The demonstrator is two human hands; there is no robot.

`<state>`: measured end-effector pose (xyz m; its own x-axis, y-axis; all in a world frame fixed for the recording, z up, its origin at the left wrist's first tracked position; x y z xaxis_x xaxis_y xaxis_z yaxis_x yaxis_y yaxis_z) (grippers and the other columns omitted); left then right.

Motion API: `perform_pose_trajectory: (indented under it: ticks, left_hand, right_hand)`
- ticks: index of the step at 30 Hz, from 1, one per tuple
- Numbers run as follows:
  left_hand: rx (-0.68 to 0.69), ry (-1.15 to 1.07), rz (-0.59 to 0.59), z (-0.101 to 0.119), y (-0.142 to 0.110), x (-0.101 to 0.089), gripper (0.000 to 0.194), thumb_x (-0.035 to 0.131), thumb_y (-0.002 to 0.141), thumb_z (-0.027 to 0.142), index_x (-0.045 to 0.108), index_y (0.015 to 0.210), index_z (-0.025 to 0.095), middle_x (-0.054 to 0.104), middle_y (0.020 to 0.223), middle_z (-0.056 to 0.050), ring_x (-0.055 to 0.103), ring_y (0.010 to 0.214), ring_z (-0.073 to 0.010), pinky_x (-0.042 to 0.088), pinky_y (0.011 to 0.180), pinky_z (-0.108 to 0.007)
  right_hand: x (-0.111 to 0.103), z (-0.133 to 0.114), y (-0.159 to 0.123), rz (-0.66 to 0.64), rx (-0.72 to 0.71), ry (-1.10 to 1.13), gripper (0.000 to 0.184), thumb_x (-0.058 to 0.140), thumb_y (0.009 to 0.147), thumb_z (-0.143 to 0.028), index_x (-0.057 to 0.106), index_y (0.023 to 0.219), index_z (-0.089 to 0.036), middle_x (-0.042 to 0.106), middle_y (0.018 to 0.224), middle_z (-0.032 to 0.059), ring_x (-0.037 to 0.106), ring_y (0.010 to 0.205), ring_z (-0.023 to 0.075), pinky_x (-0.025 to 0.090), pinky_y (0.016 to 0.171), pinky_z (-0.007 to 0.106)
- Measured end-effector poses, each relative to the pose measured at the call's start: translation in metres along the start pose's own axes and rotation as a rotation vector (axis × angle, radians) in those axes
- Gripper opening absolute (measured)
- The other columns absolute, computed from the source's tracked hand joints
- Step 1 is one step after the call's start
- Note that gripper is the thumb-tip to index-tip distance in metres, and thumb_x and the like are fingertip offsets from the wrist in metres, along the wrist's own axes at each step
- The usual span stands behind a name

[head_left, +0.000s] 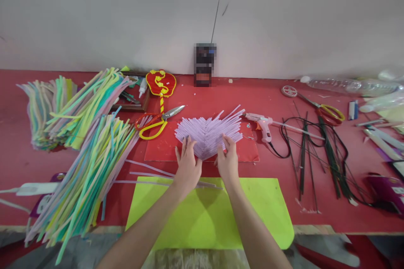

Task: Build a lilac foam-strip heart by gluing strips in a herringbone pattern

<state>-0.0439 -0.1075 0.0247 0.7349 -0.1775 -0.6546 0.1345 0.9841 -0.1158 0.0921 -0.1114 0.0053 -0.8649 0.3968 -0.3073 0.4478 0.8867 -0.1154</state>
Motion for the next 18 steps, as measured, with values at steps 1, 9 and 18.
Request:
perform_pose_trajectory:
  ticks: [1, 9, 18]
  left_hand:
    - [0.002, 0.006, 0.001, 0.001, -0.001, 0.001, 0.054, 0.04, 0.077, 0.004, 0.037, 0.129, 0.016, 0.026, 0.152, -0.016, 0.012, 0.144, -0.0241, 0.005, 0.115, -0.058]
    - [0.007, -0.009, -0.002, 0.006, -0.011, 0.007, 0.056, 0.039, 0.077, 0.004, 0.036, 0.132, 0.017, 0.029, 0.151, -0.016, 0.014, 0.144, -0.0233, 0.006, 0.115, -0.058]
    - [0.012, 0.0, -0.009, 0.003, -0.016, 0.001, 0.059, 0.038, 0.078, 0.005, 0.034, 0.135, 0.018, 0.033, 0.15, -0.013, 0.019, 0.143, -0.0214, 0.006, 0.116, -0.056]
  right_hand:
    - [0.001, 0.0, -0.002, 0.018, -0.017, -0.017, 0.05, 0.044, 0.084, -0.041, 0.041, 0.131, -0.023, 0.049, 0.138, 0.0147, 0.066, 0.074, 0.0185, 0.051, 0.057, 0.032]
    - [0.005, -0.002, -0.012, 0.012, -0.046, -0.042, 0.052, 0.043, 0.084, -0.037, 0.04, 0.134, -0.023, 0.048, 0.139, 0.0144, 0.064, 0.098, 0.0235, 0.053, 0.071, 0.037]
    - [0.002, -0.008, -0.022, -0.021, -0.037, -0.072, 0.047, 0.042, 0.086, -0.037, 0.042, 0.129, -0.019, 0.047, 0.14, 0.0152, 0.05, 0.124, 0.0231, 0.047, 0.091, 0.04]
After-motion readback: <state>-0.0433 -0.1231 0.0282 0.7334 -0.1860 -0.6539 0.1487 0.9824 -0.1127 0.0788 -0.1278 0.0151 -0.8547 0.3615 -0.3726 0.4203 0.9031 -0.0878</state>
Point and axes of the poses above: each hand's wrist, its own y-axis towards the middle knuckle, its own x-axis out of the palm, z = x × y, the point moved 2 cm from there along y, towards the middle knuckle
